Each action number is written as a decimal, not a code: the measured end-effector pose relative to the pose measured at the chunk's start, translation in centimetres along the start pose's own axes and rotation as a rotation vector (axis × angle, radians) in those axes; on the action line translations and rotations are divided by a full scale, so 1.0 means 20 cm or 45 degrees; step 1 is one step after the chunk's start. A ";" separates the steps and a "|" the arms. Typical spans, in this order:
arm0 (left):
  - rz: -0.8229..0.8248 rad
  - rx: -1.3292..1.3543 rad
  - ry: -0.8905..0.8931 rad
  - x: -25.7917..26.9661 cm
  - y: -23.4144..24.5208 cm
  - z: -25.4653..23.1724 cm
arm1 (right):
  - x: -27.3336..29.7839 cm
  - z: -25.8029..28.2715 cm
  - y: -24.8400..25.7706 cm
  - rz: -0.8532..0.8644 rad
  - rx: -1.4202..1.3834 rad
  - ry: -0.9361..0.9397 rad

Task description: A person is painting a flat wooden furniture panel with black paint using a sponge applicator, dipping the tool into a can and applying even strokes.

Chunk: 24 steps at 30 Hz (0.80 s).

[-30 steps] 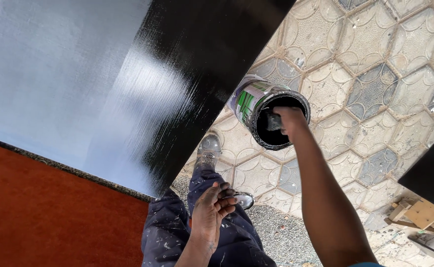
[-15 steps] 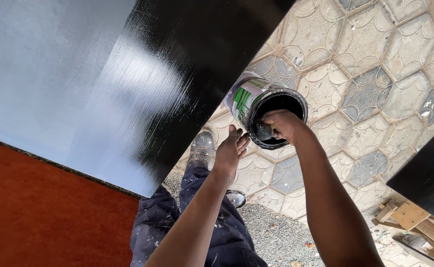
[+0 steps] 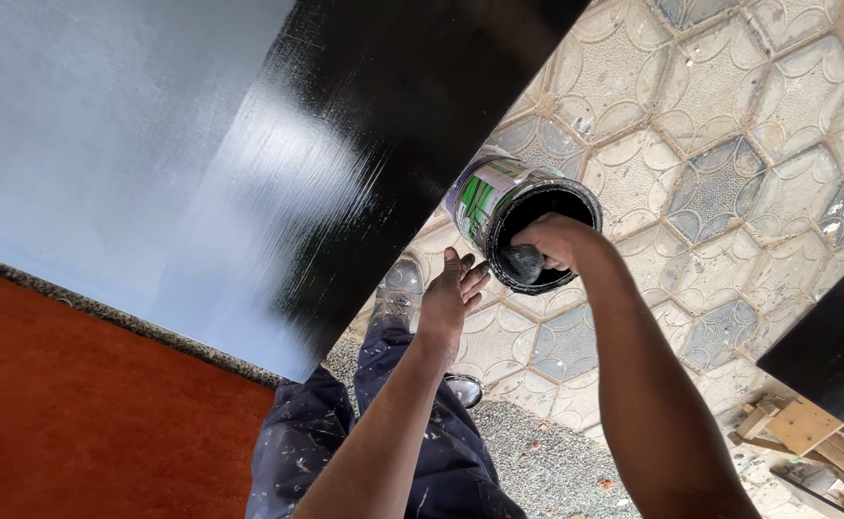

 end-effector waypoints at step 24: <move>0.363 -0.140 -0.047 1.15 0.39 -0.81 | 0.91 0.86 -0.31 0.013 -1.091 1.077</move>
Point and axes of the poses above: each hand's wrist, its own x-axis away from the middle knuckle, its own y-axis out of the back of the hand, z = x × y, the point moved 3 cm from there along -x, towards the middle knuckle, and after that the axes turned 8 degrees about y, right-handed, at the moved point
